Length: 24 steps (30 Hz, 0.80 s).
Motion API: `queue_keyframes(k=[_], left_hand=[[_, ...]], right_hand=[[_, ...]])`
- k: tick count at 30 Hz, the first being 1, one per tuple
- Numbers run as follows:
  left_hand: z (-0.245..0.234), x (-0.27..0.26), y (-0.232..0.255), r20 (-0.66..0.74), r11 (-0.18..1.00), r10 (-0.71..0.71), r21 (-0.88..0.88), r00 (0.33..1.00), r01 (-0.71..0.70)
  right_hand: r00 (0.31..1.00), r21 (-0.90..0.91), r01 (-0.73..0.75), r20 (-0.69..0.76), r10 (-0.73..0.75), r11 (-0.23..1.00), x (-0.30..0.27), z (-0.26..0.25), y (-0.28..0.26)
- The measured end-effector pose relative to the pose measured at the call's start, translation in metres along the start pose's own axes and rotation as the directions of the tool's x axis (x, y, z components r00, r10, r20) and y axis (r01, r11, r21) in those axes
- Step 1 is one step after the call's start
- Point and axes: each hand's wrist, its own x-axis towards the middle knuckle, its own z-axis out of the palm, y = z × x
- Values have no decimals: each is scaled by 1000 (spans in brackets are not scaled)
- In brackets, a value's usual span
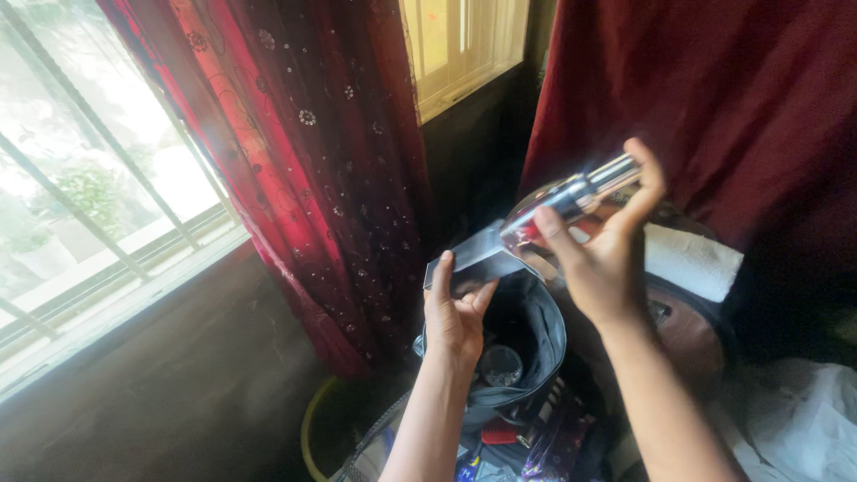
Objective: The person opens a black bag on a bed and packs items into it one at a time: a red hairbrush, a plastic soda bottle, a folded patterned scarf, a folded paper bag, a small jar, a red perfume bottle, a boxed perfume, and a spray bottle, placing each into the bag.
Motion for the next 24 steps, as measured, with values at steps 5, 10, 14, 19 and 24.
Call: queue_keyframes(k=[5,10,14,19,24], left_hand=[[5,-4,-6,76,992,-6,-124,997,15],[10,-7,-22,234,994,-93,83,968,76],[15,-7,-27,325,983,-181,93,928,160],[25,-24,-17,323,985,-164,95,932,141],[30,-39,32,486,789,-326,612,811,-49]], right_hand=[[999,34,12,35,-14,999,-5,8,-1],[999,9,22,44,-22,1000,-15,8,11],[990,-268,99,121,-68,958,-14,11,31],[941,-201,-252,176,288,947,-9,2,40],[892,134,-242,420,166,961,8,-8,20]])
